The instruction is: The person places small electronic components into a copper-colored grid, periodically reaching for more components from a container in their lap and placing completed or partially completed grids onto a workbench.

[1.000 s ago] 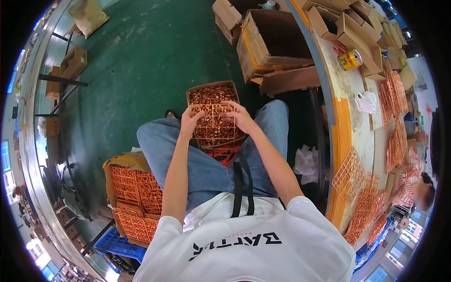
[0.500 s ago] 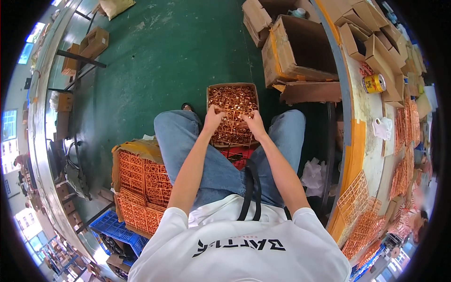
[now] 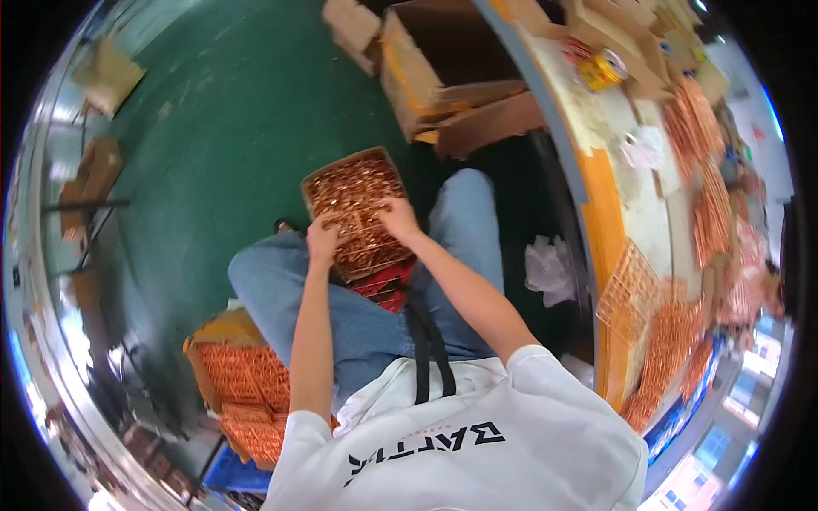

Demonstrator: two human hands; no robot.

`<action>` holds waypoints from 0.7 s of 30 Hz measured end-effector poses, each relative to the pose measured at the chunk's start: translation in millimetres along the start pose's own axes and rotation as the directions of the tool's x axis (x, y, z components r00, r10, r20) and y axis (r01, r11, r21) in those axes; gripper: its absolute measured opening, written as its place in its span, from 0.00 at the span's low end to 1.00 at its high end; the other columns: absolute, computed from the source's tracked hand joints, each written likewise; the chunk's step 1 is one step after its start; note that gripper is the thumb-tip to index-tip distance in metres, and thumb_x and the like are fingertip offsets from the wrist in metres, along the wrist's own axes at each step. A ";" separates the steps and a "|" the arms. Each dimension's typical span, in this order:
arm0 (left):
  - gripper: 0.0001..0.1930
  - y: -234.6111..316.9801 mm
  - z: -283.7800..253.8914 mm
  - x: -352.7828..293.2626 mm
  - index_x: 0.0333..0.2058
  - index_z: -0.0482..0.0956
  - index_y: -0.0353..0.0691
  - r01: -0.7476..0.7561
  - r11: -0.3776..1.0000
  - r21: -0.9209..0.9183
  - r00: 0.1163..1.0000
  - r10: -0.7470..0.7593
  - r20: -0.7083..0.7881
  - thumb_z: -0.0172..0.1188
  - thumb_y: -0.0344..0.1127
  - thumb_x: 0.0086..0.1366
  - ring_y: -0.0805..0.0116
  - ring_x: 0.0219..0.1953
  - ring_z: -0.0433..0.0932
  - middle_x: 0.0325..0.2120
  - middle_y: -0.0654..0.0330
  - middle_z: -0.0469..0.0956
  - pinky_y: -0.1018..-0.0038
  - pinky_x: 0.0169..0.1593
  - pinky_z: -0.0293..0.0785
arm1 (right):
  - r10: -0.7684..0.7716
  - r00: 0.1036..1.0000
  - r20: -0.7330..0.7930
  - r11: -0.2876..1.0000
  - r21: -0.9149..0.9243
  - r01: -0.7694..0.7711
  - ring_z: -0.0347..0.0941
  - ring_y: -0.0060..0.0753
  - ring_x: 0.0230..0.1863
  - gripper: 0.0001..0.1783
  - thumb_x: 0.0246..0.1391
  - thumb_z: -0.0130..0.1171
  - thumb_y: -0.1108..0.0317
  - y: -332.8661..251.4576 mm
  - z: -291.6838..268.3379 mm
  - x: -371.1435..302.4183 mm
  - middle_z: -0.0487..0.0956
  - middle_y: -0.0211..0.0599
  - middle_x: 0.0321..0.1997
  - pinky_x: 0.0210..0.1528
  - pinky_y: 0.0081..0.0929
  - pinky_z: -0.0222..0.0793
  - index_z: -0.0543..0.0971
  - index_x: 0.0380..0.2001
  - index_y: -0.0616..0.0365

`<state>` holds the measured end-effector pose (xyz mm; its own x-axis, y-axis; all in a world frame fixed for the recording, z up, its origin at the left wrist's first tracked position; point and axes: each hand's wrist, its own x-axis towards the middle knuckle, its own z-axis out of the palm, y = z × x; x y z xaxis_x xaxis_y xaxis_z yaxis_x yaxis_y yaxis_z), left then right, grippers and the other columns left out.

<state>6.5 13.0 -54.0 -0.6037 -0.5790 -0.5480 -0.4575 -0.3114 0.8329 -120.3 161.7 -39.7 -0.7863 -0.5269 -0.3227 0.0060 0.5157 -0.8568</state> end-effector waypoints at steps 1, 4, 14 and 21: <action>0.13 2.5 -1.7 -1.2 0.44 0.73 0.37 0.013 1.000 0.013 1.000 -0.013 -0.005 0.55 0.29 0.59 0.71 0.39 0.75 0.37 0.59 0.76 0.74 0.35 0.77 | -0.032 0.999 0.014 0.993 0.118 0.030 0.76 0.36 0.31 0.18 0.41 0.55 0.72 -3.7 6.2 -2.1 0.79 0.44 0.30 0.33 0.31 0.72 0.77 0.40 0.62; 0.15 32.0 0.5 -6.0 0.47 0.71 0.38 0.145 0.987 -0.072 0.971 -0.128 0.202 0.53 0.35 0.62 0.66 0.38 0.77 0.42 0.59 0.75 0.73 0.36 0.76 | -0.109 0.989 0.104 0.963 0.256 0.079 0.69 0.40 0.48 0.23 0.38 0.57 0.70 -1.4 -8.2 -0.4 0.75 0.46 0.43 0.52 0.32 0.64 0.74 0.43 0.64; 0.18 247.0 40.5 -63.1 0.53 0.64 0.37 -0.177 0.949 -0.261 0.872 0.274 0.406 0.47 0.37 0.67 0.68 0.50 0.72 0.51 0.52 0.69 0.92 0.23 0.63 | -0.415 0.909 -0.026 0.838 0.379 0.393 0.75 0.29 0.34 0.14 0.56 0.52 0.61 -113.3 -165.9 -122.5 0.79 0.38 0.33 0.41 0.27 0.69 0.72 0.34 0.63; 0.32 359.9 224.2 -187.7 0.59 0.53 0.42 -0.157 0.956 -0.246 0.374 0.288 0.882 0.55 0.42 0.60 0.61 0.55 0.65 0.52 0.51 0.65 0.69 0.49 0.69 | 0.133 0.820 -0.556 0.675 0.657 0.336 0.76 0.33 0.26 0.15 0.56 0.50 0.67 -118.7 -361.0 -266.0 0.75 0.42 0.32 0.26 0.26 0.75 0.67 0.44 0.64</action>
<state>-191.2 178.5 331.5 -0.9331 0.3581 -0.0327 -0.1820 -0.3919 0.9018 -135.0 484.5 293.1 -0.9879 0.0118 -0.1548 0.1457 -0.2725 -0.9510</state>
